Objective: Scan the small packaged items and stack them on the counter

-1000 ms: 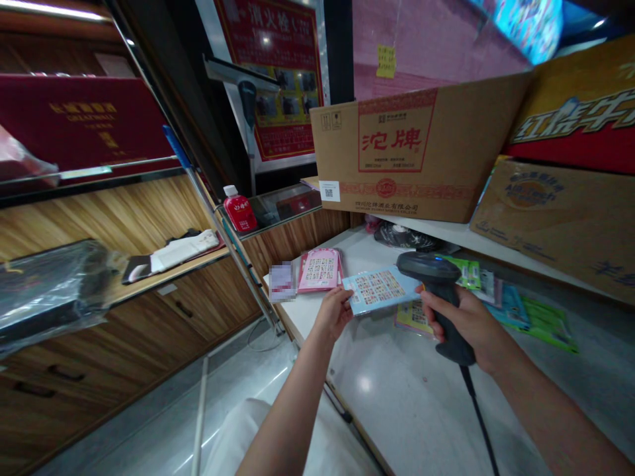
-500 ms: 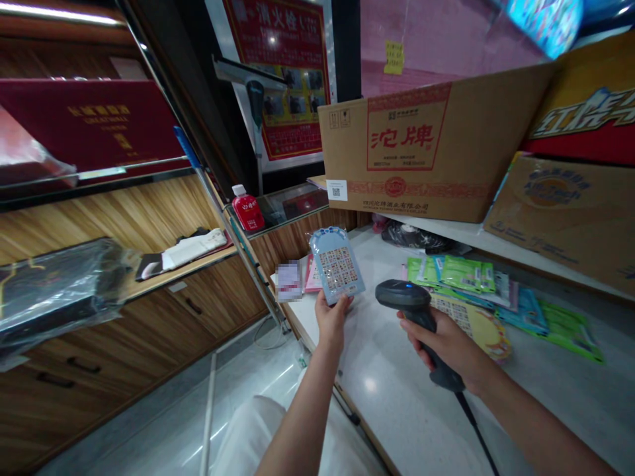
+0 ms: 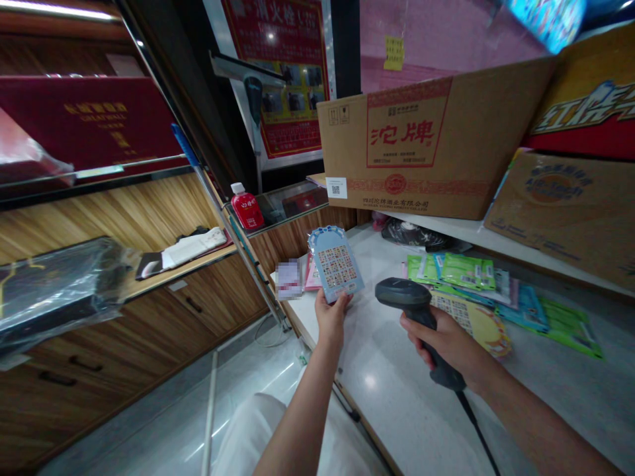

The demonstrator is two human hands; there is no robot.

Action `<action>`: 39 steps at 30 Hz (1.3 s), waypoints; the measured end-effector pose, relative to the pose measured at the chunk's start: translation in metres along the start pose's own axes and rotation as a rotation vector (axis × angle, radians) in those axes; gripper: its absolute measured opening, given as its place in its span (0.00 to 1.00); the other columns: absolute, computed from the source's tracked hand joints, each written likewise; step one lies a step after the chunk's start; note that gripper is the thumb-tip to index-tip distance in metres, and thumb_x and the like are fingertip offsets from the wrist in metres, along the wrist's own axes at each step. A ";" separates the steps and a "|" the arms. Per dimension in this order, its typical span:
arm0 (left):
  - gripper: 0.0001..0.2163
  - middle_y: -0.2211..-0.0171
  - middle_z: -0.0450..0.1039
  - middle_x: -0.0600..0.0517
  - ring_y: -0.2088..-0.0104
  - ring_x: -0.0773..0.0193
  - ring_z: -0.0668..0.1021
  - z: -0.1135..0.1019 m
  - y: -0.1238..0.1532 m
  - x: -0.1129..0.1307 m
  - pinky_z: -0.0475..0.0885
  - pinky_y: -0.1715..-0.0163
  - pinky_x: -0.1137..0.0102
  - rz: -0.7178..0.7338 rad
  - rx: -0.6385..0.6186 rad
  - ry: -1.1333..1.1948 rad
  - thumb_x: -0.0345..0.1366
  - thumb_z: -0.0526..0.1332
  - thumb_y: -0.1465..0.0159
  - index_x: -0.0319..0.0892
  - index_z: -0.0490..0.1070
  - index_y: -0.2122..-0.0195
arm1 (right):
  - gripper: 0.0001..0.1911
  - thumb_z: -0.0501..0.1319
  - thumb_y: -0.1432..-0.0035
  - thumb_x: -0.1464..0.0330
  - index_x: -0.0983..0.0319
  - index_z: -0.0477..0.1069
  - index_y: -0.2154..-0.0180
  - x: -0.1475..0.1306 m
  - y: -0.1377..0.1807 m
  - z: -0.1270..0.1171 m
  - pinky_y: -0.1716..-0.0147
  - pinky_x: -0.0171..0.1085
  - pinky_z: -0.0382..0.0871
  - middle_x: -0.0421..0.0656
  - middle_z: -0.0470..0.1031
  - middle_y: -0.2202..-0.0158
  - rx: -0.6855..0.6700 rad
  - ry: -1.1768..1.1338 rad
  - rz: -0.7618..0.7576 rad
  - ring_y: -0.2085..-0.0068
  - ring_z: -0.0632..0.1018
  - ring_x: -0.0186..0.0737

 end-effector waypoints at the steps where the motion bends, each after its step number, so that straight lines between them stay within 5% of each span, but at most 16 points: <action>1: 0.22 0.58 0.77 0.46 0.62 0.59 0.80 0.001 0.000 0.000 0.75 0.58 0.62 -0.008 -0.006 0.011 0.36 0.69 0.53 0.40 0.68 0.57 | 0.17 0.63 0.49 0.54 0.60 0.65 0.67 0.000 0.000 0.001 0.89 0.28 0.60 0.30 0.64 0.82 -0.004 -0.003 -0.001 0.86 0.64 0.27; 13: 0.23 0.60 0.78 0.46 0.62 0.58 0.81 -0.002 -0.001 0.002 0.76 0.58 0.60 -0.015 0.025 0.088 0.41 0.72 0.54 0.39 0.70 0.58 | 0.18 0.62 0.47 0.53 0.60 0.65 0.64 -0.007 0.002 0.000 0.88 0.28 0.60 0.30 0.64 0.81 -0.008 -0.026 -0.036 0.85 0.64 0.26; 20: 0.16 0.72 0.76 0.49 0.70 0.63 0.80 -0.029 -0.018 0.009 0.76 0.63 0.64 -0.083 0.180 0.048 0.41 0.72 0.54 0.37 0.69 0.72 | 0.18 0.62 0.47 0.53 0.60 0.65 0.64 -0.012 0.005 0.001 0.88 0.28 0.60 0.30 0.63 0.81 -0.013 -0.023 -0.042 0.84 0.64 0.27; 24: 0.17 0.80 0.71 0.51 0.79 0.64 0.75 -0.046 -0.013 0.028 0.72 0.74 0.67 -0.049 0.186 -0.325 0.48 0.66 0.47 0.40 0.66 0.77 | 0.18 0.62 0.47 0.53 0.60 0.65 0.63 -0.012 0.005 -0.001 0.87 0.28 0.61 0.30 0.64 0.81 -0.012 -0.027 -0.041 0.84 0.64 0.27; 29: 0.07 0.65 0.75 0.46 0.60 0.55 0.76 -0.005 0.011 0.084 0.70 0.56 0.59 0.519 -0.024 -1.170 0.37 0.58 0.37 0.42 0.73 0.68 | 0.18 0.62 0.47 0.53 0.60 0.65 0.63 -0.014 0.005 -0.004 0.88 0.28 0.61 0.30 0.63 0.81 0.000 -0.037 -0.051 0.84 0.64 0.27; 34: 0.17 0.42 0.67 0.44 0.40 0.50 0.66 0.026 0.016 0.058 0.60 0.40 0.55 0.580 -0.386 -1.618 0.37 0.56 0.34 0.43 0.68 0.44 | 0.20 0.63 0.48 0.53 0.60 0.64 0.63 -0.012 0.005 -0.005 0.87 0.28 0.60 0.30 0.64 0.80 -0.010 -0.060 -0.035 0.83 0.64 0.27; 39: 0.24 0.35 0.57 0.40 0.36 0.47 0.60 0.028 0.002 0.039 0.55 0.38 0.52 0.492 -0.410 -1.792 0.42 0.55 0.33 0.41 0.60 0.37 | 0.19 0.63 0.46 0.53 0.60 0.65 0.62 -0.009 0.002 -0.006 0.87 0.28 0.61 0.31 0.64 0.79 -0.016 -0.047 -0.039 0.83 0.65 0.27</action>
Point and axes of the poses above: each hand's wrist, its own y-axis away from the middle knuckle, its own z-axis out of the palm, x = y × z, the point moved 10 cm from there along -y, towards the middle knuckle
